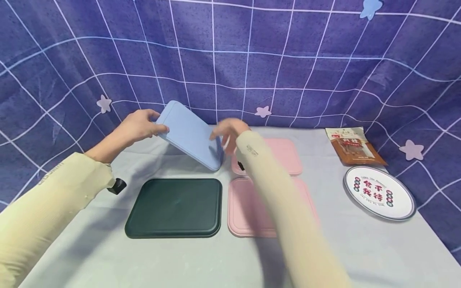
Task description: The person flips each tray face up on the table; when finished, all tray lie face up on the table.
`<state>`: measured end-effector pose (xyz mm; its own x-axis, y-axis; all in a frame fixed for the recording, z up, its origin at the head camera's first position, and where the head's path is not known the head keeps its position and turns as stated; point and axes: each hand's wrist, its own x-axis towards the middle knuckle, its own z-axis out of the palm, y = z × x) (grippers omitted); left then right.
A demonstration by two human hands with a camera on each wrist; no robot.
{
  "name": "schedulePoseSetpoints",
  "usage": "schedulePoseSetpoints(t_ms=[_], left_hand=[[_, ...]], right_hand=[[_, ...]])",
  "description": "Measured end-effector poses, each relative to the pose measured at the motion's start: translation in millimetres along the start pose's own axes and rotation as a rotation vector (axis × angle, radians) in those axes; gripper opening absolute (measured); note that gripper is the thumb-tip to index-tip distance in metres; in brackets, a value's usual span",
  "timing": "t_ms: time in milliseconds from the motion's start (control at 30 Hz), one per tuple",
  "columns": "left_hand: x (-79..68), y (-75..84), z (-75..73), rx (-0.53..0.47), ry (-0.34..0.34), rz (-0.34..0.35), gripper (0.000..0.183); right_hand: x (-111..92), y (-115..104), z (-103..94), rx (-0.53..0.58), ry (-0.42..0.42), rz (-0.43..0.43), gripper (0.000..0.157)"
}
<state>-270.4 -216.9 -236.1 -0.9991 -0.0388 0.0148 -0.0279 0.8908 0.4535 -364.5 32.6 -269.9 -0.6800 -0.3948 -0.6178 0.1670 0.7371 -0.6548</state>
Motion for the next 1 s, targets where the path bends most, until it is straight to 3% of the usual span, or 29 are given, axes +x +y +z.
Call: schedulePoseSetpoints(t_ms=[233, 367, 800, 1000], left_hand=[[-1.5, 14.5, -4.8, 0.075, 0.021, 0.002, 0.064], [-4.8, 24.0, -3.2, 0.066, 0.045, 0.003, 0.057], [-15.0, 54.4, 5.9, 0.086, 0.134, 0.040, 0.037], [-18.2, 58.0, 7.5, 0.112, 0.168, 0.071, 0.045]], right_hand=[[-34, -77, -0.3, -0.158, 0.137, 0.002, 0.074], [-45, -104, 6.2, -0.195, 0.193, -0.026, 0.073], [-51, -123, 11.9, -0.272, 0.246, 0.015, 0.073], [-54, -125, 14.0, -0.287, 0.283, 0.008, 0.069]])
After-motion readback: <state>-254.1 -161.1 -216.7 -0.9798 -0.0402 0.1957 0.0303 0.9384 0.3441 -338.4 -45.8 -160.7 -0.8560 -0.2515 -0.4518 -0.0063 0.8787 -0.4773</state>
